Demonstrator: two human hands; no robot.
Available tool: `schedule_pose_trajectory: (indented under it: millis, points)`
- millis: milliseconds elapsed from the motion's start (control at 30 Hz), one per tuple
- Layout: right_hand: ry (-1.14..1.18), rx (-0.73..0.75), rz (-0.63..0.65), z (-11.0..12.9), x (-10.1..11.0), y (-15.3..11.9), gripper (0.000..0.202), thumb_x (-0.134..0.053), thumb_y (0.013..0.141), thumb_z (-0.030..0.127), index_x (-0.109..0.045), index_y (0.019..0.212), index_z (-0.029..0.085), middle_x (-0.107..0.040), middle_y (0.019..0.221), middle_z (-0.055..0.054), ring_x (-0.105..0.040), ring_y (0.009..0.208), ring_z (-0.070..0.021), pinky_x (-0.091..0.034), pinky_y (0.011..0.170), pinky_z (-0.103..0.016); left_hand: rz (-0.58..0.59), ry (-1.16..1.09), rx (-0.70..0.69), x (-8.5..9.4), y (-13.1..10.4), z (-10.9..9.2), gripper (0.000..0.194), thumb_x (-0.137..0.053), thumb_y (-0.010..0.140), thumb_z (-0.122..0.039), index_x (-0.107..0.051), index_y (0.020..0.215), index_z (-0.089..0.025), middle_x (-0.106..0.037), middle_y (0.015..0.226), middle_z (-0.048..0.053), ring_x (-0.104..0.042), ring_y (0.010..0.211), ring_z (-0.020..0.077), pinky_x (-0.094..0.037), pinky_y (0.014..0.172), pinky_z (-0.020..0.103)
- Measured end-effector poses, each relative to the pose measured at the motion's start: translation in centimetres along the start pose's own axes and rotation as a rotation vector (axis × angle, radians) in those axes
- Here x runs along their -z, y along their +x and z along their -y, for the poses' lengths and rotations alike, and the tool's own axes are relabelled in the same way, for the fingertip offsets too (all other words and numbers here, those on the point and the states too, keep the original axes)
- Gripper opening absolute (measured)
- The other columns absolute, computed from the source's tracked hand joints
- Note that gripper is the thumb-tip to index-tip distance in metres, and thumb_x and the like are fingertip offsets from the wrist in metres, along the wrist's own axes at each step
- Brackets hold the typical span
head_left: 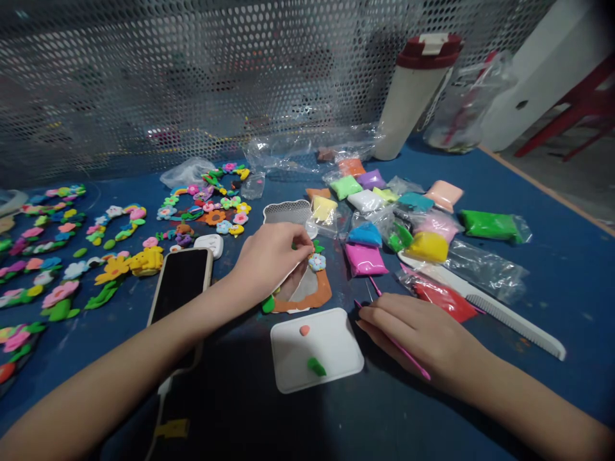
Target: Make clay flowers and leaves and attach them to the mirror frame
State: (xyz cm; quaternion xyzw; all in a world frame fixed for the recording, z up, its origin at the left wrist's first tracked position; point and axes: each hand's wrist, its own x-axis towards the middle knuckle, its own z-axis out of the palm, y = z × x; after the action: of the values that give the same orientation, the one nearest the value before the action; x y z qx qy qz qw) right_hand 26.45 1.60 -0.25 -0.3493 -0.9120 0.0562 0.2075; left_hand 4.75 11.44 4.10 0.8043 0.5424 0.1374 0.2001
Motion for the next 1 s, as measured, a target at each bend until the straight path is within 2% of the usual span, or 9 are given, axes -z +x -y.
schedule_pose_trajectory:
  millis: [333, 767, 900, 1000]
  points:
    - [0.006, -0.009, 0.014, 0.11, 0.06, 0.15, 0.019, -0.042, 0.093, 0.013, -0.058, 0.085, 0.015, -0.057, 0.07, -0.005, -0.051, 0.063, -0.0153, -0.037, 0.056, -0.028, 0.043, 0.003, -0.044, 0.07, 0.19, 0.45, 0.014, -0.056, 0.08, -0.027, -0.068, 0.077, -0.019, -0.07, 0.076, 0.003, -0.062, 0.071, 0.0173, -0.041, 0.061, 0.026]
    - [-0.007, 0.006, 0.008, 0.12, 0.05, 0.21, 0.019, -0.041, 0.094, 0.014, -0.058, 0.086, 0.015, -0.056, 0.069, -0.004, -0.049, 0.063, -0.0149, -0.036, 0.055, -0.027, 0.057, 0.036, -0.056, -0.1, 0.0, 0.15, 0.014, -0.055, 0.081, -0.026, -0.067, 0.078, -0.019, -0.069, 0.081, 0.003, -0.061, 0.076, 0.0191, -0.04, 0.064, 0.029]
    - [-0.043, 0.07, 0.089, 0.1, 0.16, 0.34, 0.02, -0.039, 0.093, 0.012, -0.058, 0.086, 0.016, -0.058, 0.075, -0.005, -0.048, 0.065, -0.016, -0.039, 0.059, -0.029, 0.069, 0.016, -0.03, 0.24, -0.03, 0.09, 0.016, -0.05, 0.084, -0.027, -0.064, 0.085, -0.019, -0.069, 0.08, 0.003, -0.061, 0.072, 0.0172, -0.041, 0.06, 0.026]
    - [-0.102, 0.102, 0.162, 0.26, 0.36, 0.54, 0.024, -0.036, 0.092, 0.009, -0.058, 0.087, 0.014, -0.06, 0.081, -0.008, -0.049, 0.068, -0.0185, -0.041, 0.062, -0.032, 0.081, 0.015, -0.005, 0.79, 0.02, 0.34, 0.018, -0.047, 0.086, -0.028, -0.062, 0.082, -0.019, -0.067, 0.074, 0.002, -0.06, 0.065, 0.0158, -0.039, 0.054, 0.024]
